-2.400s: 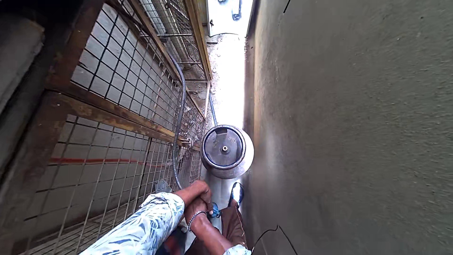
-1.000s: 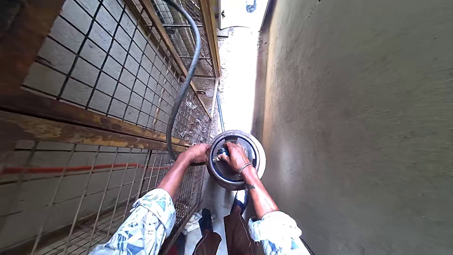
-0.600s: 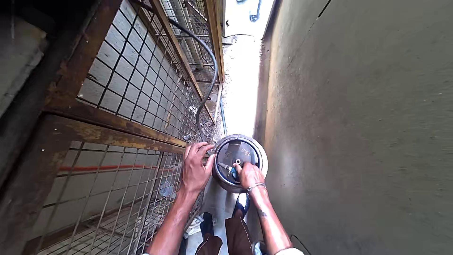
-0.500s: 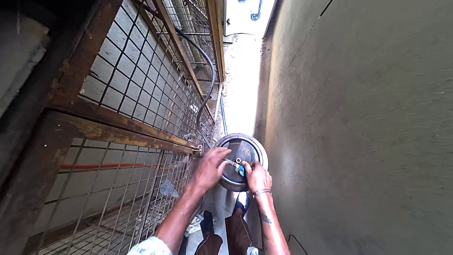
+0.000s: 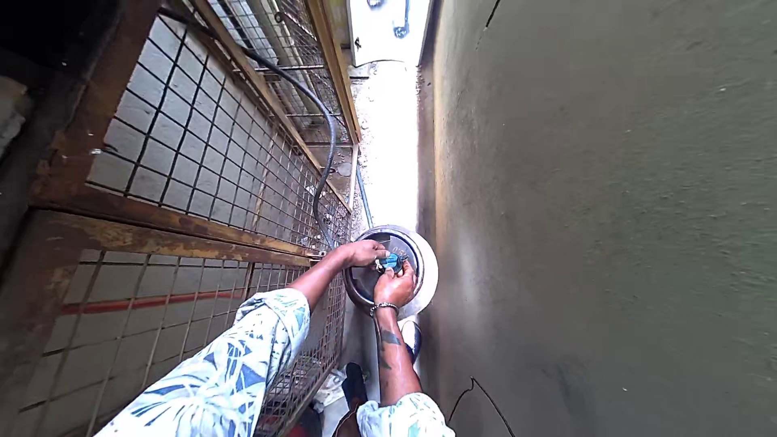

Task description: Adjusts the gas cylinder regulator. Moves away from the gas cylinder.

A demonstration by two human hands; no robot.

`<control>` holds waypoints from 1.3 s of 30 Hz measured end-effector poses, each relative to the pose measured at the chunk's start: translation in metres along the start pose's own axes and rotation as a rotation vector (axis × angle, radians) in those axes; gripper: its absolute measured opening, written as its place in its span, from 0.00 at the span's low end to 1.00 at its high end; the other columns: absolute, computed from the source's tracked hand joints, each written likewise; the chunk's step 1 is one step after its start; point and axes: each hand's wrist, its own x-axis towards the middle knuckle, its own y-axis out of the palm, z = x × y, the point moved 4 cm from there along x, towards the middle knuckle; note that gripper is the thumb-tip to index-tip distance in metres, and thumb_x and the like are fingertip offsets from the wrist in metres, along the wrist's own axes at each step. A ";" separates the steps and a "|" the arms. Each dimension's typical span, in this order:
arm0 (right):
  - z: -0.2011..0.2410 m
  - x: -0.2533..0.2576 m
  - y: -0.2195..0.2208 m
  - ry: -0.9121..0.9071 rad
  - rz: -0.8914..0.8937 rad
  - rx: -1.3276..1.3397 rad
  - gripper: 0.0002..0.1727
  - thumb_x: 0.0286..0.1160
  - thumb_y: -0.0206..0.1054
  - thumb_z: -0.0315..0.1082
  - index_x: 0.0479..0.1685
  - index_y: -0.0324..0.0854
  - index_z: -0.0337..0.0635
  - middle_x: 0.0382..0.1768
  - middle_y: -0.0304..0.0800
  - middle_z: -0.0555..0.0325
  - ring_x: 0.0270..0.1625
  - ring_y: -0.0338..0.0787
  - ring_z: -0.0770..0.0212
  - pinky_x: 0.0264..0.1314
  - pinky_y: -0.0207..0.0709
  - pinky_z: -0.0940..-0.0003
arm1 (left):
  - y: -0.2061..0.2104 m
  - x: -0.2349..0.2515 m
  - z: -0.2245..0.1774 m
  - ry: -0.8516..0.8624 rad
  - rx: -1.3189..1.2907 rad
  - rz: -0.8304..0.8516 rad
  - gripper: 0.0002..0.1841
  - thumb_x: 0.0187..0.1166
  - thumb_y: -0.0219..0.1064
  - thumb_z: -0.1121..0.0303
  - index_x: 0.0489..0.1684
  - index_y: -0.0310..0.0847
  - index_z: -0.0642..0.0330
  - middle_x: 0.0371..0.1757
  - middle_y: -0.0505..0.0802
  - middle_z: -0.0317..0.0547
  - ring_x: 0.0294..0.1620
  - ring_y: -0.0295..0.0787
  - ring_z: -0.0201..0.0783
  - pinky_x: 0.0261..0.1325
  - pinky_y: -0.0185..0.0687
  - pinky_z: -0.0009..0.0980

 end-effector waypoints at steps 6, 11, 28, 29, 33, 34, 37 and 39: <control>-0.012 0.012 0.019 0.076 0.119 -0.137 0.24 0.70 0.71 0.31 0.69 0.82 0.45 0.63 0.89 0.42 0.66 0.87 0.41 0.66 0.78 0.38 | 0.009 0.031 0.015 -0.172 0.241 -0.023 0.18 0.89 0.61 0.57 0.55 0.86 0.65 0.50 0.91 0.62 0.53 0.88 0.56 0.60 0.79 0.60; -0.011 0.016 0.020 0.157 0.130 0.029 0.25 0.71 0.70 0.27 0.71 0.81 0.44 0.66 0.87 0.40 0.70 0.84 0.40 0.69 0.75 0.39 | 0.010 0.031 0.026 -0.176 -0.117 -0.167 0.14 0.87 0.63 0.64 0.57 0.86 0.66 0.54 0.90 0.60 0.57 0.86 0.52 0.65 0.77 0.55; -0.020 0.033 0.029 0.248 0.221 -0.054 0.18 0.72 0.72 0.30 0.62 0.87 0.40 0.62 0.87 0.36 0.69 0.84 0.40 0.71 0.73 0.40 | 0.022 0.039 0.036 -0.192 -0.063 -0.201 0.16 0.83 0.68 0.62 0.64 0.86 0.58 0.61 0.91 0.59 0.66 0.86 0.56 0.72 0.76 0.60; -0.017 0.033 0.029 0.253 0.204 -0.087 0.17 0.72 0.72 0.30 0.60 0.86 0.39 0.62 0.87 0.35 0.69 0.84 0.39 0.71 0.73 0.40 | 0.023 0.038 0.036 -0.188 -0.066 -0.207 0.16 0.83 0.68 0.62 0.64 0.85 0.58 0.60 0.91 0.59 0.66 0.87 0.56 0.72 0.76 0.60; -0.010 0.039 0.029 0.240 0.246 -0.229 0.18 0.73 0.73 0.35 0.60 0.85 0.38 0.62 0.87 0.35 0.69 0.84 0.39 0.70 0.74 0.41 | 0.027 0.034 0.033 -0.189 -0.039 -0.237 0.16 0.83 0.68 0.62 0.66 0.84 0.54 0.61 0.91 0.56 0.66 0.86 0.55 0.72 0.76 0.60; -0.009 0.042 0.029 0.234 0.277 -0.266 0.18 0.73 0.73 0.37 0.58 0.86 0.38 0.61 0.88 0.35 0.68 0.85 0.39 0.69 0.75 0.40 | 0.027 0.035 0.033 -0.176 -0.028 -0.218 0.17 0.84 0.67 0.63 0.69 0.84 0.50 0.63 0.91 0.55 0.69 0.86 0.54 0.74 0.75 0.60; -0.004 0.051 0.028 0.200 0.347 -0.326 0.20 0.72 0.73 0.40 0.59 0.86 0.38 0.61 0.88 0.36 0.68 0.85 0.40 0.69 0.75 0.41 | 0.025 0.037 0.030 -0.118 0.011 -0.140 0.20 0.87 0.61 0.66 0.76 0.83 0.42 0.72 0.89 0.51 0.75 0.82 0.52 0.79 0.70 0.60; -0.008 0.050 0.025 0.160 0.395 -0.307 0.21 0.73 0.72 0.38 0.61 0.84 0.35 0.61 0.87 0.32 0.66 0.85 0.37 0.67 0.76 0.38 | 0.037 0.019 0.029 -0.057 -0.012 -0.223 0.21 0.86 0.59 0.69 0.75 0.84 0.47 0.70 0.89 0.56 0.73 0.83 0.57 0.76 0.71 0.61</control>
